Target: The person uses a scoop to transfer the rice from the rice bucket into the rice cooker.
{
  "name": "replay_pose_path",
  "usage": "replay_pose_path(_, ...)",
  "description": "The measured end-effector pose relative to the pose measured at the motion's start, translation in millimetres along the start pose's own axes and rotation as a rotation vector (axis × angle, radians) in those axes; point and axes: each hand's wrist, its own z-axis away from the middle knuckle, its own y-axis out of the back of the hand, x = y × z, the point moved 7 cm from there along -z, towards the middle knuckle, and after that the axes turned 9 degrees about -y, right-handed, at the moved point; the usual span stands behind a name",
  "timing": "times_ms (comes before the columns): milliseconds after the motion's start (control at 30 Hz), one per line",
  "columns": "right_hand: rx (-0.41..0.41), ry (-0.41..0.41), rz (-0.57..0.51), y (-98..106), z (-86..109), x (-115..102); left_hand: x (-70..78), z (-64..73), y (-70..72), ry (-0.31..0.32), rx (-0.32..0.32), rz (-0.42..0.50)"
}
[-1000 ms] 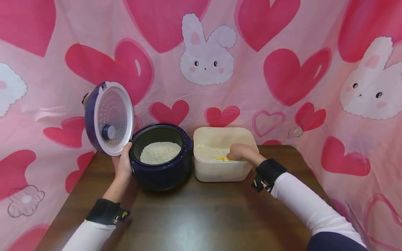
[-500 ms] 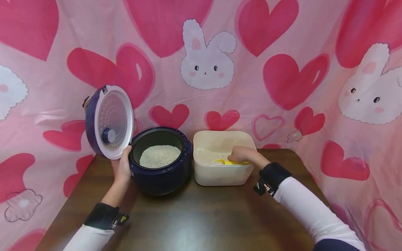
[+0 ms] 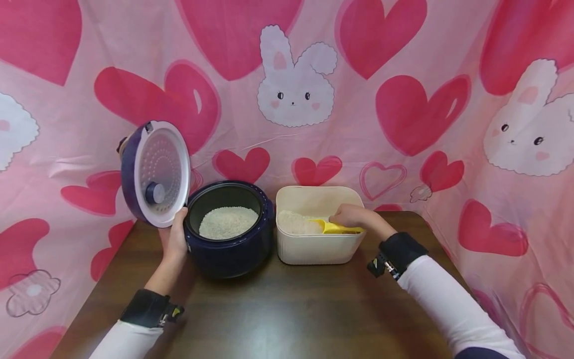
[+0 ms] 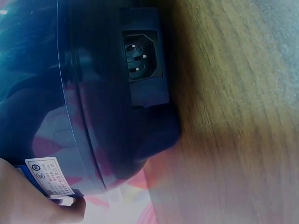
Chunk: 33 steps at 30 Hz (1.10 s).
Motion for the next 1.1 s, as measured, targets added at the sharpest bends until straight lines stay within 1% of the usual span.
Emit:
replay_pose_path(33,0.007,-0.002,-0.009,0.7,0.5,1.0,-0.4,0.4,-0.1,0.000,-0.003,0.000)
replay_pose_path(67,0.012,-0.026,-0.026,1.2,2.9,0.2,-0.7,0.7,-0.1,0.000,-0.003,-0.001)
replay_pose_path(167,0.029,-0.036,-0.049,3.1,3.0,5.3,-1.7,1.8,0.3,0.000,-0.004,-0.004)
replay_pose_path(367,0.027,-0.013,-0.137,11.8,9.4,9.3,0.4,2.1,0.5,0.010,-0.005,-0.023)
replay_pose_path(600,0.024,-0.059,-0.229,18.0,21.8,15.0,3.4,0.8,0.5,0.011,-0.012,-0.025)
replay_pose_path(667,0.022,-0.052,-0.260,19.4,24.2,15.9,3.6,0.3,1.2,0.010,-0.014,-0.026)
replay_pose_path(900,0.035,0.007,-0.359,24.8,28.6,24.6,3.0,-0.4,2.1,0.011,-0.016,-0.046)
replay_pose_path(1000,0.039,0.003,-0.391,25.8,29.5,30.7,2.7,-0.5,1.9,0.015,-0.017,-0.049)
replay_pose_path(1100,0.047,-0.002,-0.398,27.2,31.0,34.9,2.8,-1.5,2.0,0.014,-0.015,-0.045)
